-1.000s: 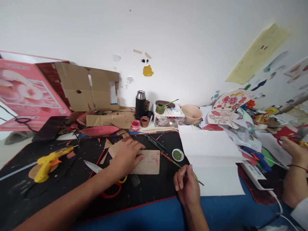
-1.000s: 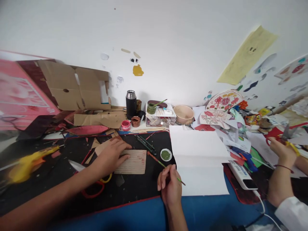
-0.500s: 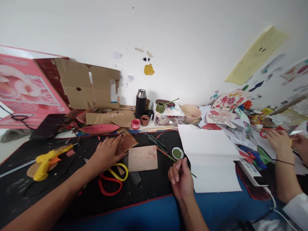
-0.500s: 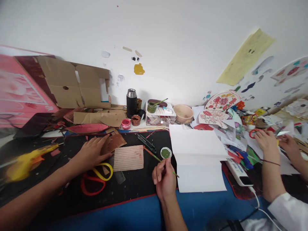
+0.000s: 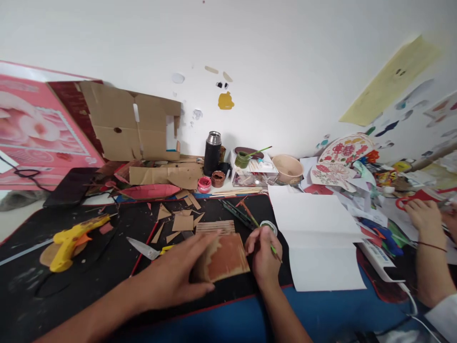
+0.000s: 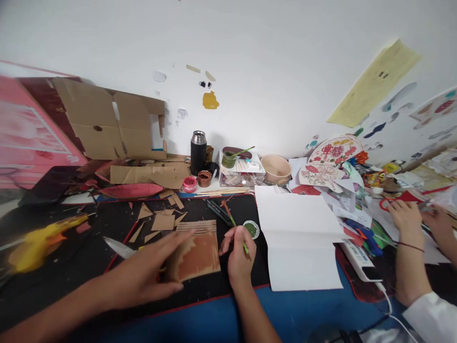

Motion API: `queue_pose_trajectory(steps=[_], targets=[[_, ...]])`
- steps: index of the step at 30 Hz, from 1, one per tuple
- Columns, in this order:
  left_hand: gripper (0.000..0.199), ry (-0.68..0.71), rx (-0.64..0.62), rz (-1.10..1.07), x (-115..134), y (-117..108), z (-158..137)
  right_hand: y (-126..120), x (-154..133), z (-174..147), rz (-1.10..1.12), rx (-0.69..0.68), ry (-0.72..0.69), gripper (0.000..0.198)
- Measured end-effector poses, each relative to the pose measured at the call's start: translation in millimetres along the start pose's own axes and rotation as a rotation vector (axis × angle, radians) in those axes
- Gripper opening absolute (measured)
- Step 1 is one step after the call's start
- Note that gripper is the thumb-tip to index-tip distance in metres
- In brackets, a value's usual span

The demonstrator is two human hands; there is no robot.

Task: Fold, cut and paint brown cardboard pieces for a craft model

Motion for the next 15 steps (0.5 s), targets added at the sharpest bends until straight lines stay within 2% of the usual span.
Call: queue_pose_trajectory(steps=[2,4,10,15], targets=[[0.110,-0.010,-0.074,-0.076,5.7,14.9,5.1,0.5,-5.6,1.9,-0.054,0.030,-0.043,0.051],[0.109,-0.012,-0.086,-0.102,2.8,22.6,9.6,-2.9,-10.0,4.2,-0.067,0.048,-0.044,0.051],[0.094,-0.079,0.050,-0.012,-28.9,26.4,10.4,-27.3,-6.1,6.5,-0.042,0.143,0.009,0.050],[0.095,-0.075,0.074,0.124,-43.3,32.4,7.5,-32.9,2.6,1.7,-0.050,0.131,0.066,0.052]])
Point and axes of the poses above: each hand's wrist, its own z-axis towards the middle knuckle, its own y-axis out of the palm, x = y × z, the point moved 3 cm from there along z, towards the middle knuckle, and after that the axes turned 10 degrees about y, right-handed, at the moved point
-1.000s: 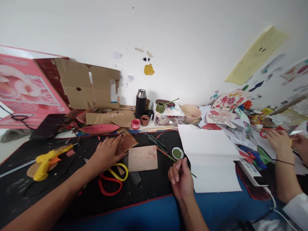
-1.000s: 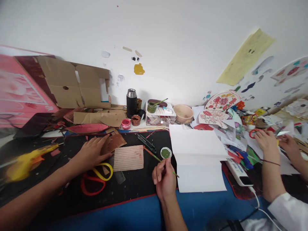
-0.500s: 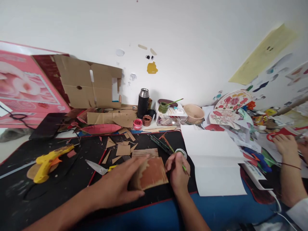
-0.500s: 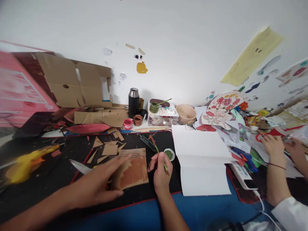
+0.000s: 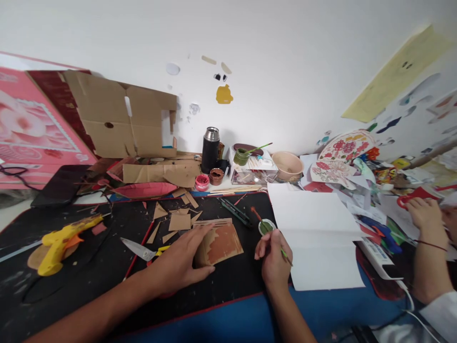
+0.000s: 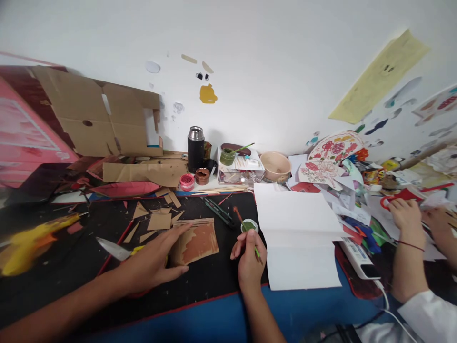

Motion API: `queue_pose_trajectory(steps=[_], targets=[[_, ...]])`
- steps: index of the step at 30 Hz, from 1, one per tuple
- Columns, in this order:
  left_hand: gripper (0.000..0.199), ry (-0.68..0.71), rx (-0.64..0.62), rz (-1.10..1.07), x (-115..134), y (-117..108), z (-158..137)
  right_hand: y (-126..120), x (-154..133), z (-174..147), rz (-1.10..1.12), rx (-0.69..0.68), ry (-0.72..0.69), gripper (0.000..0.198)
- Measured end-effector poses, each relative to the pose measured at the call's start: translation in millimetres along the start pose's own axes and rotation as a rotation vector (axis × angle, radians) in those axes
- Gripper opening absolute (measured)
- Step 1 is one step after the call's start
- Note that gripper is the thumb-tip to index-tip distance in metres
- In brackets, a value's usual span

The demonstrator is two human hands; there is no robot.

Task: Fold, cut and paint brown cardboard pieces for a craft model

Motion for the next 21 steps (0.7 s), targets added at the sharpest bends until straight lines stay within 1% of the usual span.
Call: queue_pose_trajectory(steps=[5,9,14,17,21], targets=[[0.096,0.072,0.000,0.137,-2.7,0.6,1.5,2.0,4.7,-3.0,-0.001,-0.045,0.060,0.055],[0.092,0.129,-0.002,0.221,-2.2,-3.7,4.2,-1.2,9.8,-3.3,0.005,-0.050,0.076,0.055],[0.089,0.077,0.065,0.308,-9.9,-11.2,8.3,-3.5,13.3,-3.1,0.032,-0.052,0.079,0.052],[0.086,0.036,0.074,0.349,-19.7,-15.7,12.1,-2.8,13.1,-3.2,0.040,-0.055,0.081,0.052],[0.083,-0.038,0.116,0.369,-35.4,-27.9,16.0,-1.8,13.1,-3.2,0.047,-0.054,0.081,0.054]])
Point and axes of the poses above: each hand's wrist, its own z-axis towards the middle knuckle, its own y-axis out of the palm, x = y × z, the point moved 3 cm from there along z, towards the middle knuckle, and after that the axes turned 10 degrees about y, right-handed, at the moved point
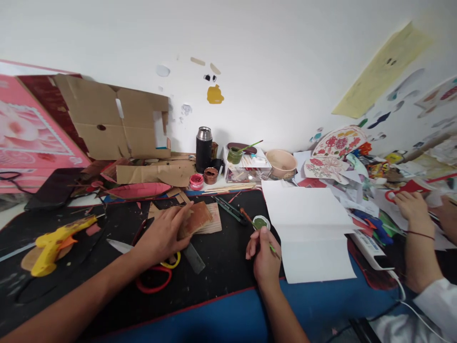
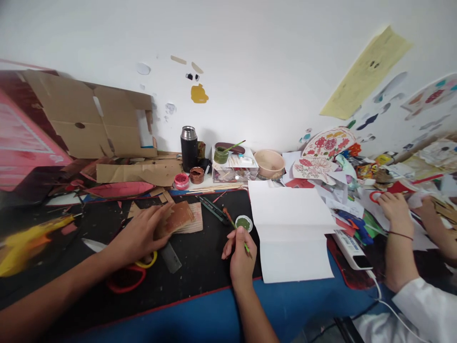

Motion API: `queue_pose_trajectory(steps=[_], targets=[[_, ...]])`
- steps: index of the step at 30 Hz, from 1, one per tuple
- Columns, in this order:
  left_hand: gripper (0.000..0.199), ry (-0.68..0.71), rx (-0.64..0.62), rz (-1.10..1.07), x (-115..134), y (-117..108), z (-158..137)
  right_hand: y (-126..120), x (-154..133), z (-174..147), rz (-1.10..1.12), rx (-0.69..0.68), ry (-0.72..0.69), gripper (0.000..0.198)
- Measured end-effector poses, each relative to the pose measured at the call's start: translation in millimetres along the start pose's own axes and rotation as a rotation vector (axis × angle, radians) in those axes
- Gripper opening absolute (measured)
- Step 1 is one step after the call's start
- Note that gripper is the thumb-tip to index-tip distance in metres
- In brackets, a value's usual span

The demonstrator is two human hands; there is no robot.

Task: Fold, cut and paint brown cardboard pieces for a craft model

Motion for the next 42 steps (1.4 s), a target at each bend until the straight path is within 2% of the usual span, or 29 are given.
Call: queue_pose_trajectory(steps=[3,10,13,17,24,28,33,36,42], targets=[[0.080,-0.021,0.002,-0.021,-8.4,-6.5,-2.1,-0.4,0.9,0.5,0.002,0.001,0.007,0.055],[0.075,0.079,0.004,-0.077,-7.3,-21.5,-12.5,1.1,1.6,0.3,-0.021,-0.045,0.007,0.053],[0.066,0.121,-0.024,-0.107,-10.1,-22.7,-8.5,5.3,0.1,-2.2,-0.052,-0.099,0.002,0.055],[0.058,0.099,-0.006,-0.134,-20.8,-17.1,-5.7,11.8,-3.6,-5.3,-0.072,-0.151,0.019,0.060],[0.055,0.089,-0.020,-0.186,-33.7,-9.2,-13.5,38.5,-14.0,-3.9,-0.176,-0.331,0.097,0.070],[0.048,0.079,-0.006,-0.222,-34.2,-9.5,-17.6,56.3,-8.9,4.0,-0.194,-0.370,0.120,0.072],[0.042,0.050,0.013,-0.232,-35.6,-5.6,-20.6,66.9,2.1,11.6,-0.285,-0.350,0.084,0.071],[0.040,0.061,0.022,-0.221,-36.5,-4.3,-21.2,61.2,2.1,8.0,-0.338,-0.326,0.047,0.070],[0.040,0.076,0.053,-0.188,-38.8,-1.2,-23.0,51.6,-1.1,2.8,-0.360,-0.289,0.090,0.072]])
Point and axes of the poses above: each hand's wrist, its own z-axis towards the middle knuckle, its own y-axis out of the palm, x = y × z, the point moved 3 cm from there along z, towards the middle knuckle, and after that the axes turned 10 degrees about y, right-handed, at the moved point
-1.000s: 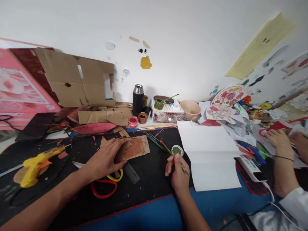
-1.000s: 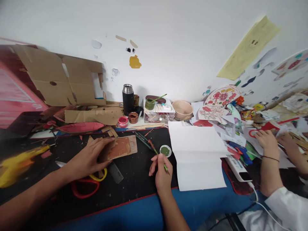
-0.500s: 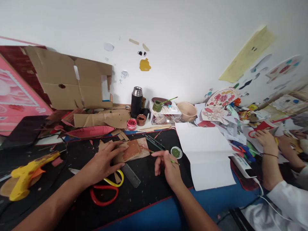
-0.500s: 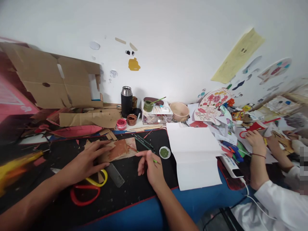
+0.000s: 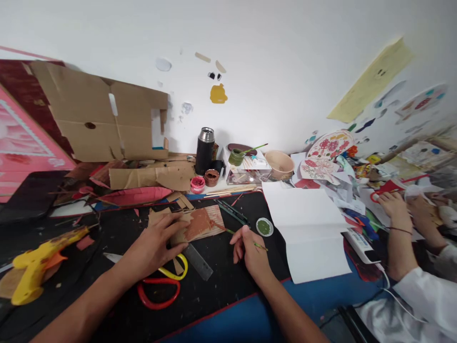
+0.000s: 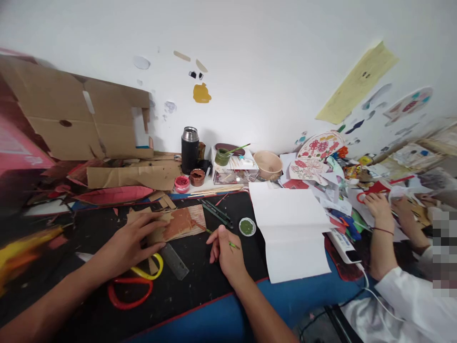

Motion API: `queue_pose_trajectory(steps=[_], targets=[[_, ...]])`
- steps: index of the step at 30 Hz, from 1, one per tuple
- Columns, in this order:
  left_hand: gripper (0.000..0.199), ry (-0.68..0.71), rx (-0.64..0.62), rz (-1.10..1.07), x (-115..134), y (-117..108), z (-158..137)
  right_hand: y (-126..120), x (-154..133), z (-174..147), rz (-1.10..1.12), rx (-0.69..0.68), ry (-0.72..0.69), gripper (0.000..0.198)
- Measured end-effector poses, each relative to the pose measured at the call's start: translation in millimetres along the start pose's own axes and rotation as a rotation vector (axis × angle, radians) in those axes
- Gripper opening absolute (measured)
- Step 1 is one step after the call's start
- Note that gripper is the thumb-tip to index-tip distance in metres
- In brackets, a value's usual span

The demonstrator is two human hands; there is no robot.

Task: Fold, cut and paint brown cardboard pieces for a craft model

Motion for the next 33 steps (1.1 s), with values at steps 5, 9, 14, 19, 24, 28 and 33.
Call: queue_pose_trajectory(steps=[5,9,14,19,24,28,33], targets=[[0.042,0.035,0.036,-0.002,-1.4,1.4,-0.9,17.8,-3.7,20.7,0.023,0.011,-0.003,0.074],[0.042,0.041,0.042,0.008,-1.4,1.1,-0.5,24.2,-6.5,28.2,0.021,0.008,-0.022,0.074],[0.044,0.039,0.038,0.009,-1.4,1.0,-0.5,9.7,-2.8,12.1,-0.011,-0.012,-0.005,0.071],[0.045,0.041,0.048,0.008,-1.9,1.2,-0.6,9.5,-0.7,10.8,0.009,-0.014,0.010,0.071],[0.041,0.051,0.040,-0.002,-0.8,-0.6,0.2,23.8,-5.0,28.2,0.026,-0.011,-0.011,0.073],[0.041,0.056,0.038,-0.003,-0.2,-1.4,0.1,27.4,-6.3,35.7,0.031,-0.010,-0.007,0.074],[0.042,0.061,0.047,0.000,-1.0,-0.7,-0.8,30.1,-5.5,39.8,0.051,-0.005,-0.014,0.073]])
Point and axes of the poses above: each hand's wrist, its own z-axis towards the middle knuckle, its own y-axis out of the palm, x = y × z, the point moved 3 cm from there along z, towards the middle knuckle, and after that the axes turned 10 degrees about y, right-handed, at the moved point
